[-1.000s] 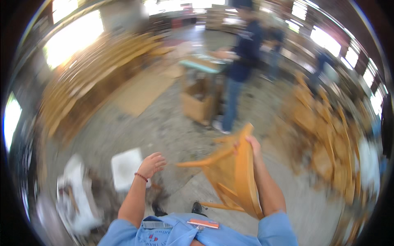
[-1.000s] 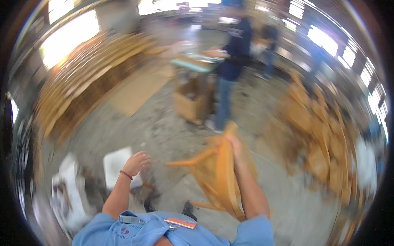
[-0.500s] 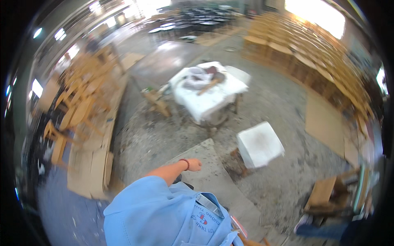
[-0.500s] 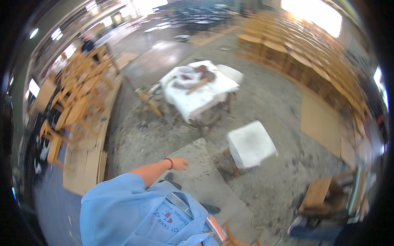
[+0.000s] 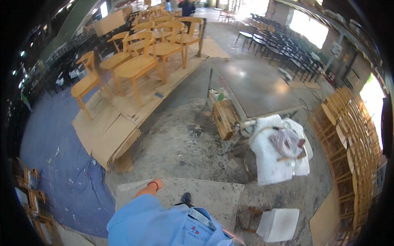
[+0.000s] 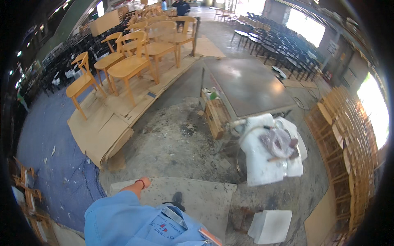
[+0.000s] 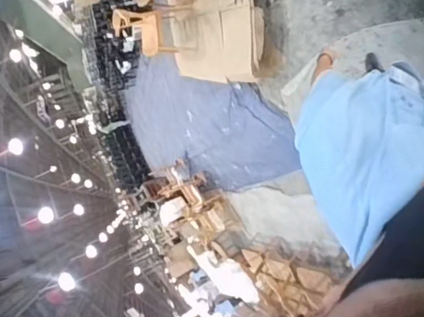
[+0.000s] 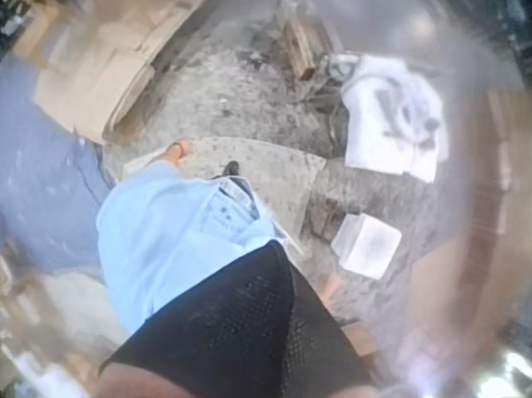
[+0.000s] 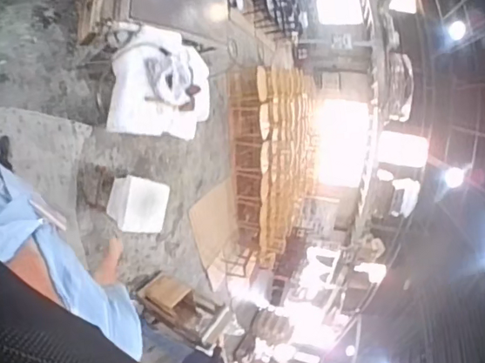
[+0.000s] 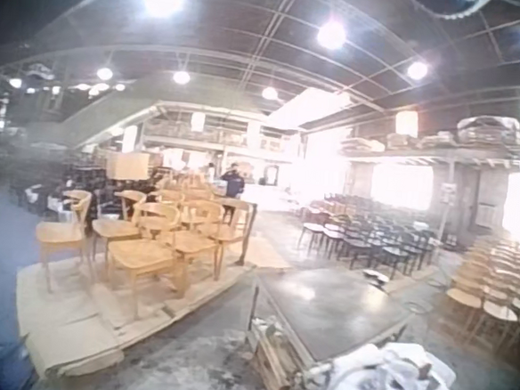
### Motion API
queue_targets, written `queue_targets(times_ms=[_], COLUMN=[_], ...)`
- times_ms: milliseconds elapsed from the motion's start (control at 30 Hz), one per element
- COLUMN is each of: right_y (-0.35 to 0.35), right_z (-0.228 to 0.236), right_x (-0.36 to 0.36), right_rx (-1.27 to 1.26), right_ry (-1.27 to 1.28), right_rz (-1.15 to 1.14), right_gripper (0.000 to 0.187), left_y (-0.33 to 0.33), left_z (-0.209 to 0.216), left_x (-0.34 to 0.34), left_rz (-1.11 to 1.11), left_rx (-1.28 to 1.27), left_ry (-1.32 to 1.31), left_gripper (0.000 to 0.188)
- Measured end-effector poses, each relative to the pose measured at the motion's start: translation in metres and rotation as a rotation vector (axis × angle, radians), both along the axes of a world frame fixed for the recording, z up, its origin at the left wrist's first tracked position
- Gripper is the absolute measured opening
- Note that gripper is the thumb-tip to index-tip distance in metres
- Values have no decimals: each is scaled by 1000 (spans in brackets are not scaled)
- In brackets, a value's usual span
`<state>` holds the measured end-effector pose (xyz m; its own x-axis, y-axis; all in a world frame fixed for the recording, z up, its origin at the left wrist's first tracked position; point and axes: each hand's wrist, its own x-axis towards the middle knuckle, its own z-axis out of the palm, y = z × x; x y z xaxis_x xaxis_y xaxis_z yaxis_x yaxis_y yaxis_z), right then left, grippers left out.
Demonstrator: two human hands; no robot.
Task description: The person stacks wooden chairs onto a pallet, uses a hand truck to move the stack across the workshop, and then uses a mallet to assemble a single chair by tapping its legs into place.
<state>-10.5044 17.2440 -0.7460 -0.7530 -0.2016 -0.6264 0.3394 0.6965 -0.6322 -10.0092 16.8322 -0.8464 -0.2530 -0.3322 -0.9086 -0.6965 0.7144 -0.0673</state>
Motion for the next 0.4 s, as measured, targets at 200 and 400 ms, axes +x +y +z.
queue_targets(times_ms=[200, 400], right_y=[-188, -328], right_z=[-9, -26], right_x=[0, -14], right_rx=[-8, 93], right_ry=[-113, -376], right_rz=[393, 468], right_gripper=[24, 38], left_y=[-44, -108], left_z=[-32, -35], left_x=[-9, -70], left_rz=[192, 436], left_rx=[-162, -75], left_ry=[352, 651], left_gripper=[19, 34])
